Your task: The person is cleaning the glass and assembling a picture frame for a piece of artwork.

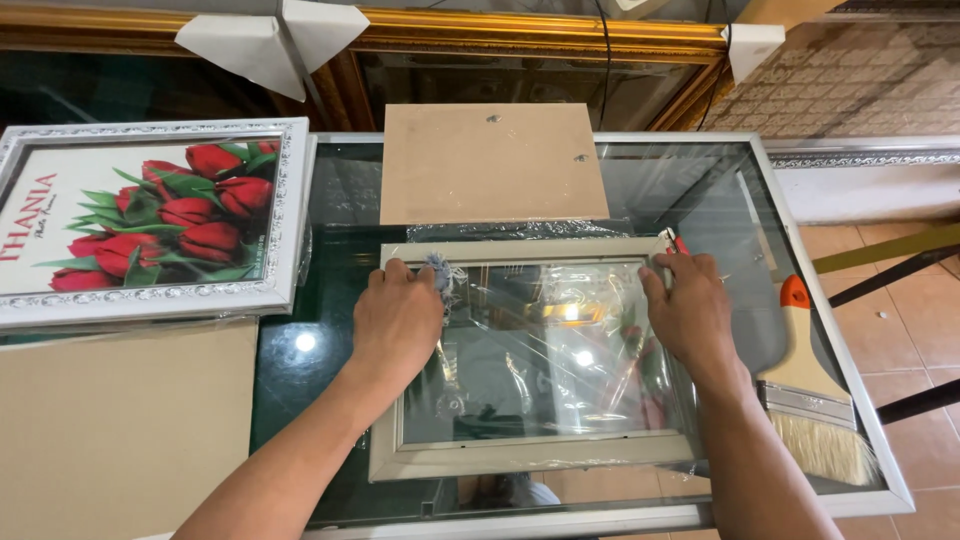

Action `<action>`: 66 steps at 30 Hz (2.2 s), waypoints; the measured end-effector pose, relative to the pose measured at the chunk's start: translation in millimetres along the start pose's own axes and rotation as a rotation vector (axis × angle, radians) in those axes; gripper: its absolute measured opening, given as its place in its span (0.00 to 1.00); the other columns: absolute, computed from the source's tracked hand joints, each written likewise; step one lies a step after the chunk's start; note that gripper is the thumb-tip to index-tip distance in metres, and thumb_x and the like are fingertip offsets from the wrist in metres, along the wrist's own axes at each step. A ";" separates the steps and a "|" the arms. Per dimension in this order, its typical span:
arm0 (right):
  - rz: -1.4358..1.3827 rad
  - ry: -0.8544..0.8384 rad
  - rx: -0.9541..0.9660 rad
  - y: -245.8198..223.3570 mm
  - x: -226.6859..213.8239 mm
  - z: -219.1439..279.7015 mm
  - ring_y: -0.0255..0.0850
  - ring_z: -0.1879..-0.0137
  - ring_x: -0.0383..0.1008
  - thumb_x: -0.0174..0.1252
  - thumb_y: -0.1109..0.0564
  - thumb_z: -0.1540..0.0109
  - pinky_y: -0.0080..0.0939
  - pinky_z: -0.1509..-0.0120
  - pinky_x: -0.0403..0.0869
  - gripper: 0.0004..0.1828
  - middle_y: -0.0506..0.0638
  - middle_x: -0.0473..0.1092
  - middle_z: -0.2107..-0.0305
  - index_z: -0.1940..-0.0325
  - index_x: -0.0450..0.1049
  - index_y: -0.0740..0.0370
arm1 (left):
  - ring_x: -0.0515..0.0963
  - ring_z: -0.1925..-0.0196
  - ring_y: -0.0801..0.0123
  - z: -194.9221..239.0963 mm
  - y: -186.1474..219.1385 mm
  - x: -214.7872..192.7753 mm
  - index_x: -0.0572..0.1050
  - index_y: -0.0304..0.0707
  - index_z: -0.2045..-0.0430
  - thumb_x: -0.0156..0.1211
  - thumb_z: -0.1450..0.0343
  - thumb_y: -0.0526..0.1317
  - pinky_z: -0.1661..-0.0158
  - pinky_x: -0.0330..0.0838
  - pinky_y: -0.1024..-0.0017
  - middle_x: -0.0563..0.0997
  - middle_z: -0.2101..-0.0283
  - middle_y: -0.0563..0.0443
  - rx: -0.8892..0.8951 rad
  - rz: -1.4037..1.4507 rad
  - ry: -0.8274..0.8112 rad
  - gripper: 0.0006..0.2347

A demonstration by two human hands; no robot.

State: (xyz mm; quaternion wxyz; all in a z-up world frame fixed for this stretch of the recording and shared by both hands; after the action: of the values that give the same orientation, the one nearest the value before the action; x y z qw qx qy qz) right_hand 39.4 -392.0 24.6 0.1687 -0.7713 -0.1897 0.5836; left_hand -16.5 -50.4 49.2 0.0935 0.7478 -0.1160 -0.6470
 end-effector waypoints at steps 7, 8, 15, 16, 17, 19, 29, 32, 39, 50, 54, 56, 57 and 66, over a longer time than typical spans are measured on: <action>-0.006 0.037 -0.042 10.8 3.4 -2.2 0.61 0.47 0.72 0.57 0.55 0.35 0.57 0.44 0.71 0.16 0.64 0.70 0.53 0.46 0.77 0.63 | 0.78 0.56 0.43 -9.4 21.7 27.8 0.78 0.26 0.68 0.56 0.35 0.30 0.57 0.76 0.54 0.75 0.60 0.32 0.106 -0.034 0.053 0.07; -0.016 0.030 -0.034 10.6 3.1 -2.7 0.61 0.48 0.72 0.57 0.57 0.36 0.57 0.44 0.71 0.16 0.64 0.70 0.53 0.46 0.77 0.63 | 0.78 0.55 0.42 -10.7 27.7 31.2 0.78 0.25 0.69 0.56 0.35 0.30 0.57 0.76 0.53 0.75 0.59 0.31 0.114 -0.015 0.060 0.07; -0.016 0.001 -0.012 14.3 -0.3 -5.2 0.62 0.47 0.73 0.53 0.61 0.39 0.56 0.42 0.71 0.19 0.65 0.70 0.52 0.45 0.79 0.61 | 0.77 0.53 0.42 -28.8 90.0 55.0 0.76 0.20 0.67 0.56 0.36 0.30 0.57 0.77 0.53 0.73 0.57 0.30 0.145 0.117 0.001 0.09; -0.029 -0.003 -0.015 14.9 -0.7 -5.6 0.61 0.47 0.73 0.53 0.61 0.38 0.56 0.41 0.71 0.18 0.65 0.71 0.52 0.45 0.79 0.61 | 0.77 0.53 0.42 -31.6 99.6 60.2 0.76 0.19 0.67 0.56 0.37 0.29 0.58 0.77 0.54 0.73 0.56 0.30 0.170 0.115 -0.027 0.09; -0.041 -0.007 -0.019 15.5 -1.0 -6.1 0.61 0.46 0.73 0.53 0.61 0.38 0.55 0.41 0.71 0.18 0.64 0.71 0.51 0.46 0.80 0.60 | 0.77 0.53 0.42 -34.4 109.2 65.3 0.76 0.19 0.66 0.56 0.37 0.29 0.59 0.78 0.55 0.73 0.56 0.30 0.194 0.113 -0.055 0.10; -0.050 -0.010 -0.027 20.7 0.7 -6.1 0.60 0.46 0.73 0.54 0.61 0.39 0.55 0.41 0.71 0.18 0.64 0.71 0.52 0.46 0.80 0.60 | 0.77 0.53 0.43 -37.7 127.3 74.5 0.77 0.19 0.67 0.56 0.36 0.29 0.59 0.77 0.55 0.73 0.56 0.30 0.234 0.136 -0.042 0.09; -0.057 -0.098 0.005 14.1 -5.9 -5.8 0.58 0.48 0.75 0.61 0.61 0.44 0.52 0.43 0.72 0.21 0.61 0.70 0.51 0.45 0.79 0.58 | 0.77 0.56 0.49 -58.5 187.9 94.1 0.79 0.23 0.69 0.59 0.38 0.33 0.57 0.73 0.57 0.76 0.60 0.36 0.474 0.129 0.077 0.09; -0.035 -0.079 -0.046 19.1 -2.7 -6.8 0.60 0.46 0.74 0.62 0.62 0.44 0.53 0.42 0.72 0.22 0.62 0.70 0.50 0.45 0.79 0.59 | 0.77 0.55 0.51 -63.8 190.9 95.8 0.80 0.27 0.70 0.58 0.34 0.33 0.55 0.71 0.56 0.77 0.60 0.39 0.519 0.115 0.077 0.07; -0.062 -0.100 -0.036 27.3 1.1 -9.9 0.59 0.45 0.74 0.60 0.62 0.42 0.52 0.41 0.72 0.21 0.63 0.70 0.48 0.44 0.79 0.60 | 0.76 0.56 0.50 -55.2 185.1 88.9 0.81 0.32 0.67 0.58 0.35 0.35 0.57 0.68 0.56 0.77 0.61 0.40 0.576 0.156 0.096 0.09; 0.028 -0.174 -0.005 19.6 -1.0 -7.2 0.62 0.42 0.72 0.60 0.61 0.44 0.54 0.38 0.70 0.26 0.64 0.67 0.44 0.40 0.77 0.56 | 0.75 0.53 0.51 19.6 194.9 70.3 0.81 0.32 0.70 0.55 0.30 0.34 0.54 0.68 0.55 0.77 0.60 0.41 0.728 0.248 -0.080 0.07; 0.047 -0.175 -0.026 19.4 -0.2 -5.9 0.62 0.42 0.72 0.59 0.63 0.44 0.55 0.37 0.70 0.26 0.63 0.68 0.45 0.40 0.77 0.57 | 0.75 0.48 0.50 31.9 196.6 55.6 0.82 0.30 0.74 0.55 0.29 0.38 0.51 0.67 0.54 0.79 0.57 0.40 0.818 0.276 -0.038 0.10; 0.054 -0.175 -0.059 18.7 -0.4 -5.3 0.62 0.41 0.71 0.58 0.63 0.44 0.55 0.37 0.70 0.27 0.64 0.67 0.45 0.39 0.76 0.58 | 0.74 0.44 0.49 36.3 196.2 45.9 0.83 0.32 0.76 0.56 0.28 0.45 0.48 0.67 0.55 0.78 0.57 0.39 0.898 0.170 -0.217 0.15; 0.052 -0.173 -0.064 18.1 -1.1 -6.0 0.62 0.41 0.71 0.58 0.63 0.44 0.55 0.37 0.70 0.27 0.64 0.67 0.45 0.39 0.76 0.58 | 0.74 0.44 0.49 37.1 191.9 47.8 0.83 0.32 0.76 0.56 0.28 0.45 0.48 0.67 0.55 0.78 0.57 0.39 0.895 0.166 -0.213 0.15; 0.084 -0.197 -0.066 13.1 -3.8 -4.7 0.61 0.40 0.70 0.55 0.64 0.43 0.54 0.35 0.69 0.28 0.63 0.67 0.45 0.38 0.75 0.59 | 0.73 0.45 0.53 63.9 92.6 17.1 0.82 0.53 0.51 0.55 0.33 0.33 0.41 0.63 0.52 0.77 0.53 0.44 0.981 0.135 -0.308 0.18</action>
State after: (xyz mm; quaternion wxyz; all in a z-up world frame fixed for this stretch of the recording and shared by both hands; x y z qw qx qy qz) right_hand 44.3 -405.4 22.7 0.0991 -0.7227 -0.1923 0.6565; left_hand -82.2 -143.3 50.5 -0.2449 0.5906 -0.4660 -0.6116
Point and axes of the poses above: each hand's wrist, its own z-axis away from the middle knuckle, its own x-axis out of the palm, y = z × x, the point moved 3 cm from there along -z, towards the middle knuckle
